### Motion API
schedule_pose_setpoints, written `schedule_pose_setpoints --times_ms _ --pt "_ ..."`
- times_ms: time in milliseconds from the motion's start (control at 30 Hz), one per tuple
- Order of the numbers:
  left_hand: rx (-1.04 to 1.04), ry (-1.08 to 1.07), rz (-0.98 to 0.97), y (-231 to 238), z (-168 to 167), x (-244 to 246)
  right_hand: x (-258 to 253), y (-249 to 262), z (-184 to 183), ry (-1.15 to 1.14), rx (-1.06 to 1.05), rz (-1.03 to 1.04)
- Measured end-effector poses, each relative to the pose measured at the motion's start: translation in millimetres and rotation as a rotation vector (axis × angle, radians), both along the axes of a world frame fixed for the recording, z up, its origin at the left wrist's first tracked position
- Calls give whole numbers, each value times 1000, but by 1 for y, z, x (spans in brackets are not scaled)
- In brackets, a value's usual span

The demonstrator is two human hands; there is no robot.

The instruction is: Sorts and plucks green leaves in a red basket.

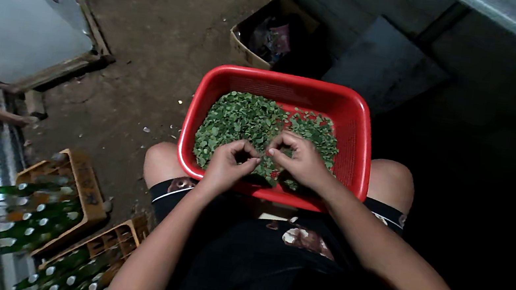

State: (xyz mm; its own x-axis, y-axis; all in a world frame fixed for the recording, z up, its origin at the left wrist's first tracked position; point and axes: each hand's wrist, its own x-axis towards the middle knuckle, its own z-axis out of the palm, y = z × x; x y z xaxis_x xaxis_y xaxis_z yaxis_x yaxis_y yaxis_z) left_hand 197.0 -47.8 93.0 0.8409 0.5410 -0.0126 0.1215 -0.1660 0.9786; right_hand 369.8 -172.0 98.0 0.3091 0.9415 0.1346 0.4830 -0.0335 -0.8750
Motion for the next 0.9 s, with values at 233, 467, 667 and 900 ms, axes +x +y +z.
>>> schedule_pose_setpoints --times_ms 233,467,667,900 --pt "475 285 17 20 -22 -13 86 -64 4 -343 -96 -353" --pt "625 409 -58 11 -39 -26 125 -131 12 -540 -478 -683" --pt "690 472 -135 3 -33 -25 70 -66 -19 -483 -565 -38" --pt "732 405 -152 4 -43 -29 43 -34 -64 -621 -667 601"
